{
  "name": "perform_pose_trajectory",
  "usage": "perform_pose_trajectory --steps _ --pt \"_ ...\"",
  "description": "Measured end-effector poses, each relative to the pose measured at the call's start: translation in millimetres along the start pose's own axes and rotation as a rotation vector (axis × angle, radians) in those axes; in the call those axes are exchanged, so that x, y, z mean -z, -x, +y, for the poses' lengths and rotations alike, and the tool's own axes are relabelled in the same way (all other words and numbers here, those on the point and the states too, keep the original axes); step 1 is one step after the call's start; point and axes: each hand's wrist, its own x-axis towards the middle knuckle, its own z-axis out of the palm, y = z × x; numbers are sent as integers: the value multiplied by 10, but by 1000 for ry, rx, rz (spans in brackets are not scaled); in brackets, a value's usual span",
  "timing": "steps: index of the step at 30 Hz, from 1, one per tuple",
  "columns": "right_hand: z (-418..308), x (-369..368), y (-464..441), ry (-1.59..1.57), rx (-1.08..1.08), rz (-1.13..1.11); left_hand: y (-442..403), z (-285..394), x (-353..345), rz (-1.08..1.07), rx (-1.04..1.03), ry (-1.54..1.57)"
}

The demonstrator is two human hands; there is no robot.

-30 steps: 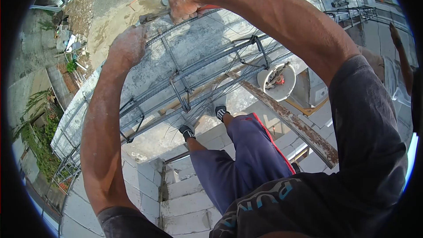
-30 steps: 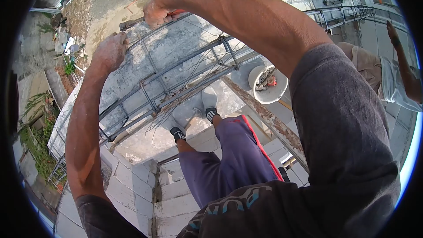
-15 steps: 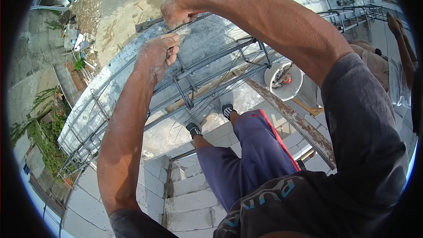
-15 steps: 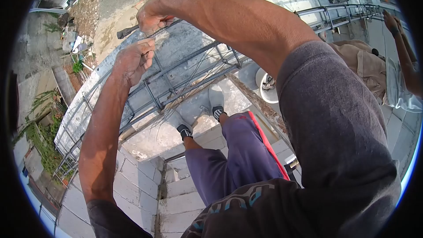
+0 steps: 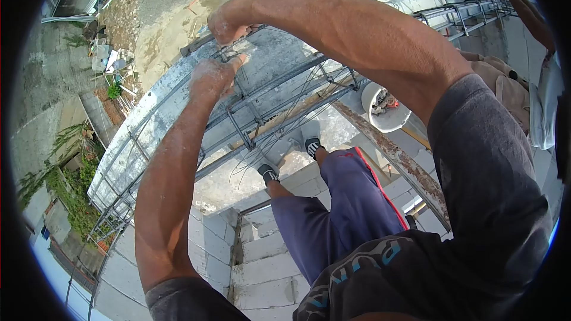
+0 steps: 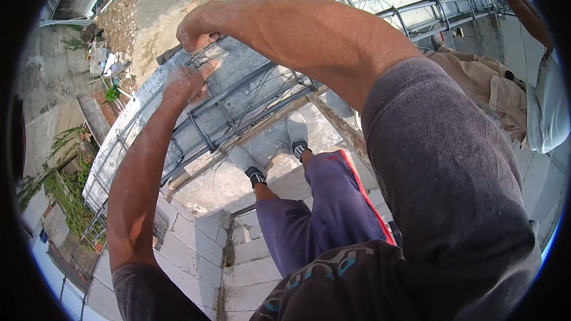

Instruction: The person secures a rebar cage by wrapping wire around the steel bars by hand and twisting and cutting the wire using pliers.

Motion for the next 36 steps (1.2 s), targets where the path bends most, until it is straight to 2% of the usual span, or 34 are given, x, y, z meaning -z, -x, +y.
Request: perform_pose_trajectory --steps 3,6,9,12,15,18,21,24,27,30,36 --pt "31 -70 -32 51 21 21 -98 -83 -63 38 -41 -56" --pt "3 -38 19 273 101 -46 -268 -178 -187 290 -245 -446" --pt "30 -34 140 144 158 23 -50 -86 -147 274 -269 -355" --pt "-13 -8 170 314 202 -7 5 -40 -134 264 -265 -376" --pt "-21 21 235 287 162 6 38 14 -115 228 -206 -328" --pt "162 -219 -316 478 356 128 -136 -112 -154 276 -254 -363" --pt "181 -257 -379 416 341 166 -70 -146 -55 -123 17 229" --pt "143 -221 -372 237 239 170 -13 -340 -16 -152 -40 483" --pt "147 -172 -433 326 322 117 -38 -514 13 -190 -46 594" --pt "115 -130 -292 141 171 97 -39 -441 65 -117 8 444" --pt "50 -41 -121 94 160 84 108 -291 94 -5 -72 291"
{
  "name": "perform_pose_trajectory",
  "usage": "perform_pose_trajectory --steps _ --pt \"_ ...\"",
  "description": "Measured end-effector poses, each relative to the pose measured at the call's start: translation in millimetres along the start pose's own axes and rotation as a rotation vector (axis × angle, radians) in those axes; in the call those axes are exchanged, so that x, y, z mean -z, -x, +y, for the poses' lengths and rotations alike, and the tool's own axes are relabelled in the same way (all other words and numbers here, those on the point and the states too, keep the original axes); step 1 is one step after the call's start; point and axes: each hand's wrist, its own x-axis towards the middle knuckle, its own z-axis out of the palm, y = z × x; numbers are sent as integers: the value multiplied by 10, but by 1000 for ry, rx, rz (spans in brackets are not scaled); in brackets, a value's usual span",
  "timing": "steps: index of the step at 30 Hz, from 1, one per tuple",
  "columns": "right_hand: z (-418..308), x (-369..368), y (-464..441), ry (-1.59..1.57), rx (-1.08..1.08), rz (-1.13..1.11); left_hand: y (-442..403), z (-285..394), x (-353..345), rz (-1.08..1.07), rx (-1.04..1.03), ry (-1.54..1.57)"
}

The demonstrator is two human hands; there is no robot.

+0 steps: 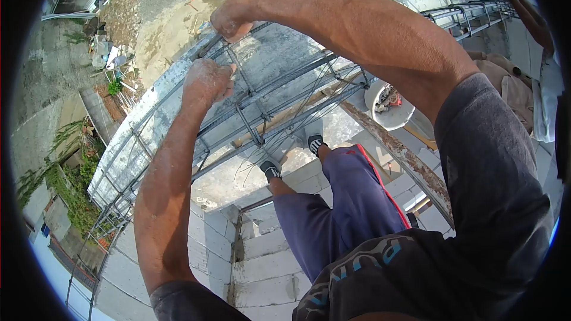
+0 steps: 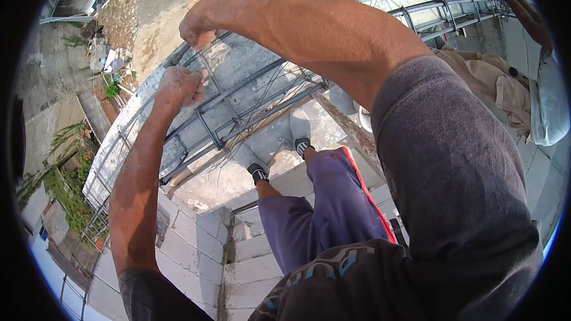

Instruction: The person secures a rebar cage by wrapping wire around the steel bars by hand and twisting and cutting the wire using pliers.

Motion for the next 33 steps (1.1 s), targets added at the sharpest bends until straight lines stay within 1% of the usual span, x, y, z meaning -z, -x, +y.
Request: perform_pose_trajectory --steps 3,6,9,12,15,18,21,24,27,30,33 --pt "-14 -15 -5 -68 -35 46 -83 -28 50 53 -85 -340" --pt "-34 31 102 -76 -35 51 -134 -111 -75 394 -283 -691" --pt "-191 166 353 -132 -186 0 -27 89 -46 378 -182 -727" --pt "-105 63 254 -122 -111 76 11 109 -51 397 -212 -773" --pt "-122 65 257 -145 -159 52 109 130 -29 481 -353 -805" --pt "-128 120 233 -72 -110 -13 99 44 17 502 -492 -631" --pt "-171 149 303 -270 -208 5 122 -28 -7 469 -442 -371" --pt "-203 254 368 -253 -339 -2 139 -79 12 417 -449 -228" --pt "-124 337 323 -222 -274 -126 53 -120 31 361 -494 -206" --pt "-106 374 282 -266 -116 -143 -70 -203 74 418 -677 -254" --pt "-435 420 500 -286 -153 -90 -313 -274 156 164 -426 128"
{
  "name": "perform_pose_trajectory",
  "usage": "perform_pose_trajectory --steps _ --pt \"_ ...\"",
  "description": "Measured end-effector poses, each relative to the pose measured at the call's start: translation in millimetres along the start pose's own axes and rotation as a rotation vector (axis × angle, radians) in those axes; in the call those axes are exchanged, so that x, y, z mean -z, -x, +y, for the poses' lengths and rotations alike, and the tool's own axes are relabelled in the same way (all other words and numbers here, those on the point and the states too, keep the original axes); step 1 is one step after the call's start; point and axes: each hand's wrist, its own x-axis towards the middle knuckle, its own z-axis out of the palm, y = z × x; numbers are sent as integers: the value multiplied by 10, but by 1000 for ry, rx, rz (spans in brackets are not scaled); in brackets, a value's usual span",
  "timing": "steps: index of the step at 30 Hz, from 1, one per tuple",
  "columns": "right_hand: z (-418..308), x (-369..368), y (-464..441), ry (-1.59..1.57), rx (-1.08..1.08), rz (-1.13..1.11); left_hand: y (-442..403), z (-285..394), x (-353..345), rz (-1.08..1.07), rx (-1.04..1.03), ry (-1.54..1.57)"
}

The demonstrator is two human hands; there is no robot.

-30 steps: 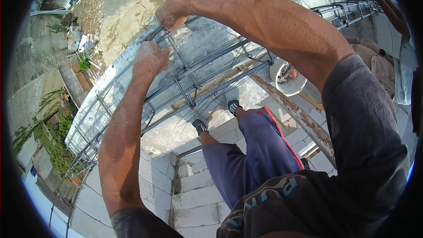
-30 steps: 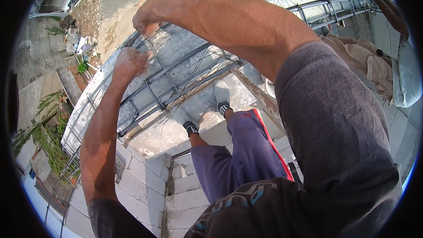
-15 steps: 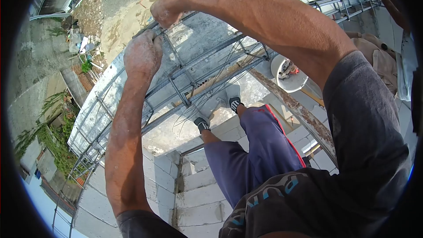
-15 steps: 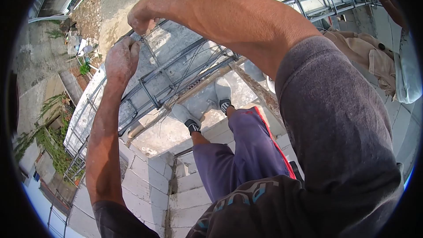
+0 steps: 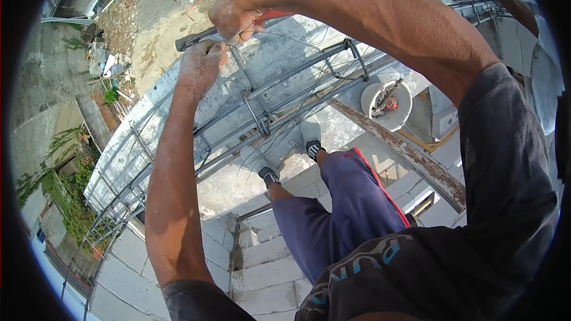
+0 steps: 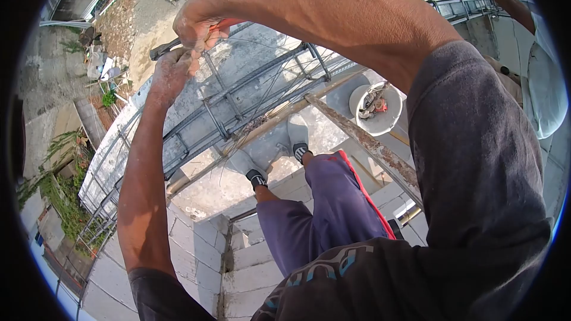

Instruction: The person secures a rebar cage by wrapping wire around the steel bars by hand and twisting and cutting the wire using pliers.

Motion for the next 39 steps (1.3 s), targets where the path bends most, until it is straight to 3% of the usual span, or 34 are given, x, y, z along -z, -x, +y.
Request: perform_pose_trajectory --steps 3,6,9,12,15,18,19,21,24,26,31,34,37,39 --pt "-68 -86 85 -143 47 51 -48 -4 -64 61 202 248" --pt "-157 -100 -8 -2 93 60 53 82 -136 28 228 543" --pt "-273 -33 22 179 181 83 41 36 -94 -97 120 613" --pt "-329 23 -6 304 276 139 105 21 -14 -144 -54 266" --pt "-391 62 -66 377 256 118 -7 -58 -121 15 -106 -89" --pt "-429 132 -89 473 253 114 -68 -10 -243 211 -335 -480" --pt "-436 152 -107 504 266 125 -49 27 -243 197 -301 -436" --pt "-492 298 -115 384 249 280 0 98 -184 169 -235 -358" --pt "-547 646 -122 374 366 705 -43 73 -89 136 -515 -599" --pt "-591 915 32 302 439 798 -104 56 -4 68 -620 -622" --pt "-445 1161 732 134 444 675 -251 68 203 -123 -752 -656" --pt "-253 1101 1213 26 349 526 -233 157 254 -257 -523 -382" --pt "-23 944 1608 -70 223 408 -193 435 267 -219 -444 -667" --pt "134 824 1816 -129 131 347 -258 414 277 -243 -555 -689"
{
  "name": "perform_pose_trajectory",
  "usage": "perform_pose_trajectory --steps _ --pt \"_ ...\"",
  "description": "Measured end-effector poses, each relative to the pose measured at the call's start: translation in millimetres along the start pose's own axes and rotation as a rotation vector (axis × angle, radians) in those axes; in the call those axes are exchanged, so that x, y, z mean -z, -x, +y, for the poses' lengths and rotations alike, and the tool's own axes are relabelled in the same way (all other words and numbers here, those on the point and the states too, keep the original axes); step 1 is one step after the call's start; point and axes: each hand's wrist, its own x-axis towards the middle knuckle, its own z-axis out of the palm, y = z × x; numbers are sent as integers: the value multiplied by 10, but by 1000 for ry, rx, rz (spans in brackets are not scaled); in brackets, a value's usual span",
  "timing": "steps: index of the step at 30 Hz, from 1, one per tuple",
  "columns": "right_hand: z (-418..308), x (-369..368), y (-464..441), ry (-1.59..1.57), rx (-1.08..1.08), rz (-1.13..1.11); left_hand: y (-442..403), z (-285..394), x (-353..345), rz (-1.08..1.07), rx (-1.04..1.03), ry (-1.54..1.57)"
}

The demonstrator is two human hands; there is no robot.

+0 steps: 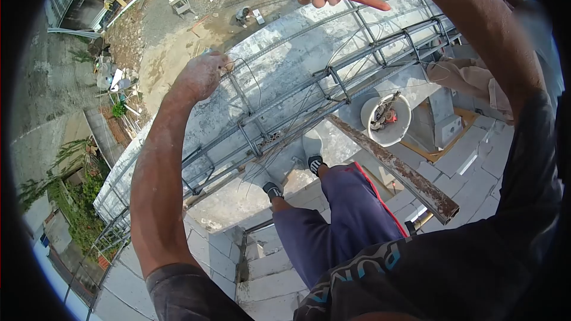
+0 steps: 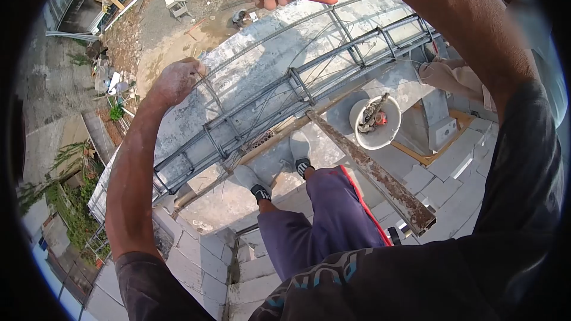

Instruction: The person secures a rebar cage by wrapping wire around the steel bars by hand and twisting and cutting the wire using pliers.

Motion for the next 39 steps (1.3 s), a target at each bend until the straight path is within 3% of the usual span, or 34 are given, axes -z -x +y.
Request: perform_pose_trajectory --steps 7,11,15,17,21,25,27,29,32,33,39 --pt "536 -9 595 -91 -256 -53 -50 54 59 -5 -201 -217" --pt "589 -59 731 -72 -255 -4 64 2 -80 56 -9 -59" --pt "668 -95 645 118 -33 9 203 68 -242 217 294 282" --pt "950 -155 358 39 -302 -114 305 87 -181 135 450 433" --pt "709 -329 16 500 -99 -91 375 -234 -513 147 357 542" --pt "180 -484 -353 551 -222 -323 268 -179 -543 115 304 440" --pt "64 -639 -519 729 -150 -332 252 -200 -594 79 323 418" --pt "-47 -749 -572 942 -74 -257 246 -197 -612 67 381 435" --pt "165 -839 -681 1263 257 -133 222 -177 -610 36 430 416" --pt "108 -884 -723 1381 279 -104 225 -165 -582 24 442 400" --pt "-117 -877 -944 1479 233 -278 278 -106 -539 75 455 424"
